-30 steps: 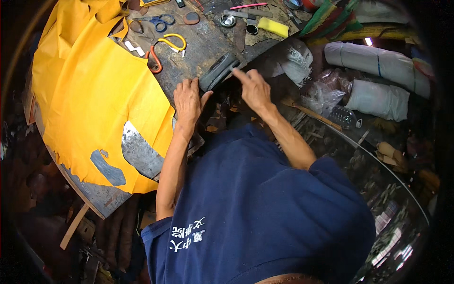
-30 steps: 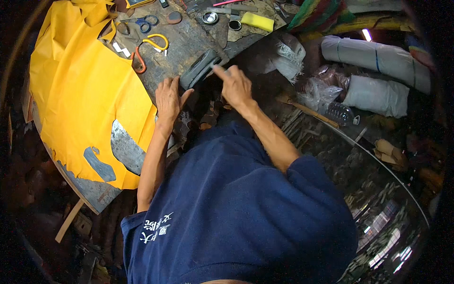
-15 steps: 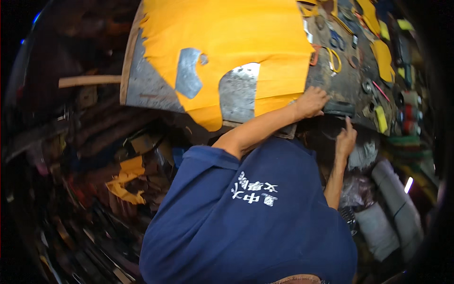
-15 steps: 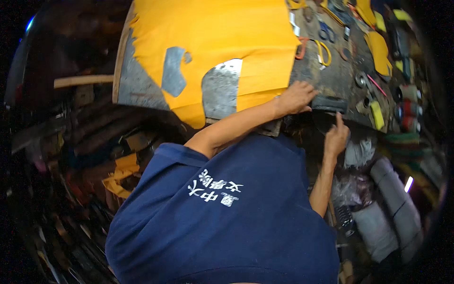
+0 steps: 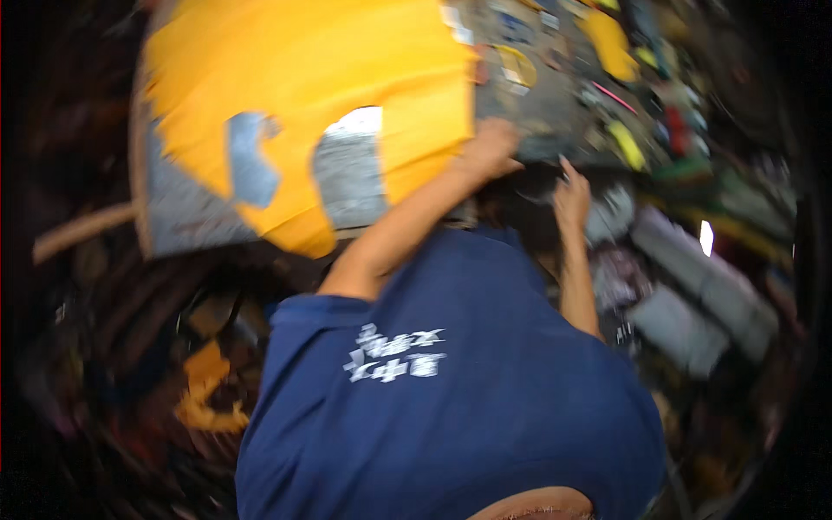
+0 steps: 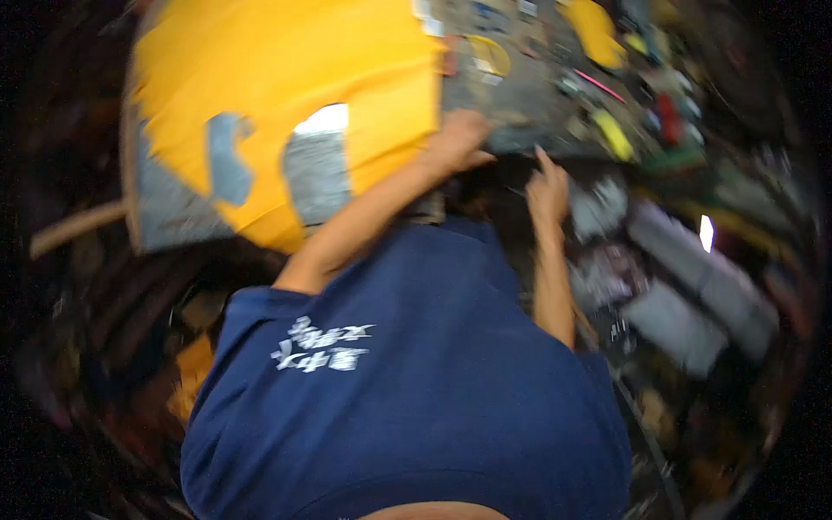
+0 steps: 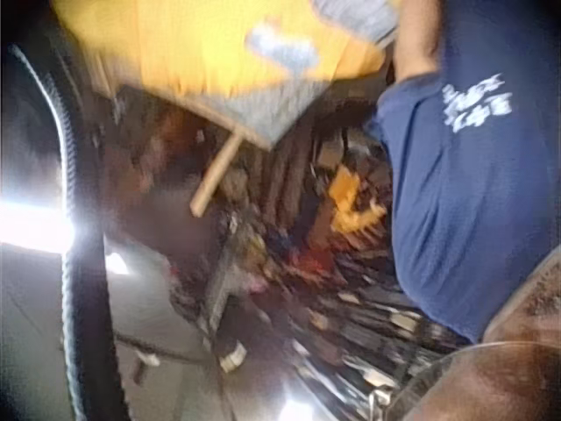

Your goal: Cutting out specific shapes from a sheet of yellow leather using metal templates and a hand knife, and occasionally sharpening the knife on a block.

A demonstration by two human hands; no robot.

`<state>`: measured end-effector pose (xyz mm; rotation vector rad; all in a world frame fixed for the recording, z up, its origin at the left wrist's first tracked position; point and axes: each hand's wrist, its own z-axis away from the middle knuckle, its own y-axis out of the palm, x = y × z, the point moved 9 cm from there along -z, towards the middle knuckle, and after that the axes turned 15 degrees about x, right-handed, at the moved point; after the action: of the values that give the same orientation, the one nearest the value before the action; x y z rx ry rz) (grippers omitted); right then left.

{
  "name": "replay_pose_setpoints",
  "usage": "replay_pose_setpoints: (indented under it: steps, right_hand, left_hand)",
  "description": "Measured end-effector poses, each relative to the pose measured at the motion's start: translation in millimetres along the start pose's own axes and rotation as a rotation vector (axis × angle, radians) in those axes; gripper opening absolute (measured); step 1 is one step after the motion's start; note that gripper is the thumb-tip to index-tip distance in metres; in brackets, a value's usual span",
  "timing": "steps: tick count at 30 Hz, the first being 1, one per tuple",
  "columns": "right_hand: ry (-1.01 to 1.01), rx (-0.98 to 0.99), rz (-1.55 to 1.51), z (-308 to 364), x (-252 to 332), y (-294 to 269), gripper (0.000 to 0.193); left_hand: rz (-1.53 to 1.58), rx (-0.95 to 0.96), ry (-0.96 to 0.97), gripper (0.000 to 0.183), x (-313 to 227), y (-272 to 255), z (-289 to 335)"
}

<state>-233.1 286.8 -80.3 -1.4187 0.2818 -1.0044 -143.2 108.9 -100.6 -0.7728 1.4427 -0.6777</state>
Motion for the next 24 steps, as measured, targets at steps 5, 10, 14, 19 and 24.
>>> replay_pose_setpoints:
  steps: [5, 10, 14, 19, 24]
  right_hand:
    - [-0.077, 0.045, -0.028, 14, 31, 21, 0.041]
    - [-0.025, -0.024, -0.026, 14, 18, 6, 0.042]
    - [0.027, -0.045, -0.049, 14, 6, 7, 0.042]
    - [-0.083, 0.101, -0.03, 25, 34, 26, 0.044]
    - [0.076, -0.049, -0.026, 10, 2, 3, 0.041]
  left_hand:
    - [-0.091, 0.03, -0.016, 0.059, 3, -13, 11]
    - [-0.085, 0.027, 0.009, 0.058, -8, -14, 6]
    - [-0.07, 0.041, -0.005, 0.059, -7, -6, 11]
    - [-0.085, 0.029, -0.014, 0.057, -6, -10, 9]
    - [-0.078, 0.036, 0.001, 0.056, -11, -15, 9]
